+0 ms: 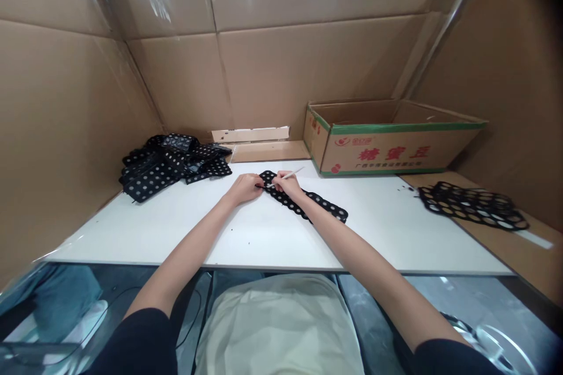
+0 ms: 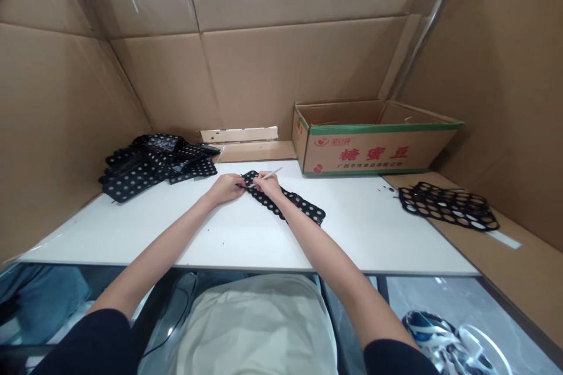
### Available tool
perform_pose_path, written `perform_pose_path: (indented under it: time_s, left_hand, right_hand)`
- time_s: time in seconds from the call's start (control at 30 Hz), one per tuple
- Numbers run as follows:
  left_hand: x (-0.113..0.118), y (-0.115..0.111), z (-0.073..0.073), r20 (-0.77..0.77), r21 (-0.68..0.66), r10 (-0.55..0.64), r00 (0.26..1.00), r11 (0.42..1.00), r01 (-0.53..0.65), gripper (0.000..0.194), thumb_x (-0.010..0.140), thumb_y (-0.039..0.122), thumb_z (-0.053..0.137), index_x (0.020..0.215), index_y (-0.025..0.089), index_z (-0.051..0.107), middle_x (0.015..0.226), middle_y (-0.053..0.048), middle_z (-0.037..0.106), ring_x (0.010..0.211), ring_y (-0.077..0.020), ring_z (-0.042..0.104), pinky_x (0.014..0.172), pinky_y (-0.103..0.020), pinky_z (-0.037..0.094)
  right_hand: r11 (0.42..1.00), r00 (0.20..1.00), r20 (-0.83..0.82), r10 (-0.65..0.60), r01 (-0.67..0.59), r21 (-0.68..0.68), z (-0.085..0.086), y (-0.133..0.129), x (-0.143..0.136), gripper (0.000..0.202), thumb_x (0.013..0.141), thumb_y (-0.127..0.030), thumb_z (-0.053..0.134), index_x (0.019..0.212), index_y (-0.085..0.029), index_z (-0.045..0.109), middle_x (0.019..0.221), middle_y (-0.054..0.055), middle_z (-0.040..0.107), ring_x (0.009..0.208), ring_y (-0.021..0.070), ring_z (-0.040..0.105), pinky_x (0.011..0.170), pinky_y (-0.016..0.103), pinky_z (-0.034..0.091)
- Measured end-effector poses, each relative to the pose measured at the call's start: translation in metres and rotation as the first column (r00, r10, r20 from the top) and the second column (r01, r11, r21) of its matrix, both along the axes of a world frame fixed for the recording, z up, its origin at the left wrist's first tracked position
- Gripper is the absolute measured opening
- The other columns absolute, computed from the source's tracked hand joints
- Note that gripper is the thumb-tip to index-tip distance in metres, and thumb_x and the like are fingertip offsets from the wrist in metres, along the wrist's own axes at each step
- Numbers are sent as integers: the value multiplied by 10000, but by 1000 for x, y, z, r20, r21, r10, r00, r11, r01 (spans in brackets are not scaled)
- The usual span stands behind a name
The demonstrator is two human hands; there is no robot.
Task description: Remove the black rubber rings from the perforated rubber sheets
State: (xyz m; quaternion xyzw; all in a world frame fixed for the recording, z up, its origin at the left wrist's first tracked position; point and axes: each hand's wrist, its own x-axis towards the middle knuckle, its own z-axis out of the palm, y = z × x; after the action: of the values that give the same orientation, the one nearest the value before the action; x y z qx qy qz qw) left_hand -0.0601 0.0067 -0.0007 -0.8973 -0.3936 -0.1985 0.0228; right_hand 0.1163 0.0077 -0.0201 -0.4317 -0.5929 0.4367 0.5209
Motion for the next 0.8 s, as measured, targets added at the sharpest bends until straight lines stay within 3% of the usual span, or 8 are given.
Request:
perform_pose_path:
  time_s: [0.47,0.8]
  left_hand:
    - [3,0,-3,20,14,95,995,995,-96,154,698,213,529,723,191,679,753,-23,700,719,-169,624,649,-241,415]
    - [4,1,-4,53,-32,136,989,990,-135,170,688,231,531,727,192,692,753,-18,707,720,-171,631,659,-247,424]
  right_hand:
    - [1000,999,-33,5,-4,22,-12,11,1,199,606,-190,551,452,-188,424,384,-31,492,363,83,421,396,204,295]
    - [998,999,29,39,-40,49,-10,5,1,223,649,-246,586,513,-195,416,390,-42,481,381,90,443,413,206,321]
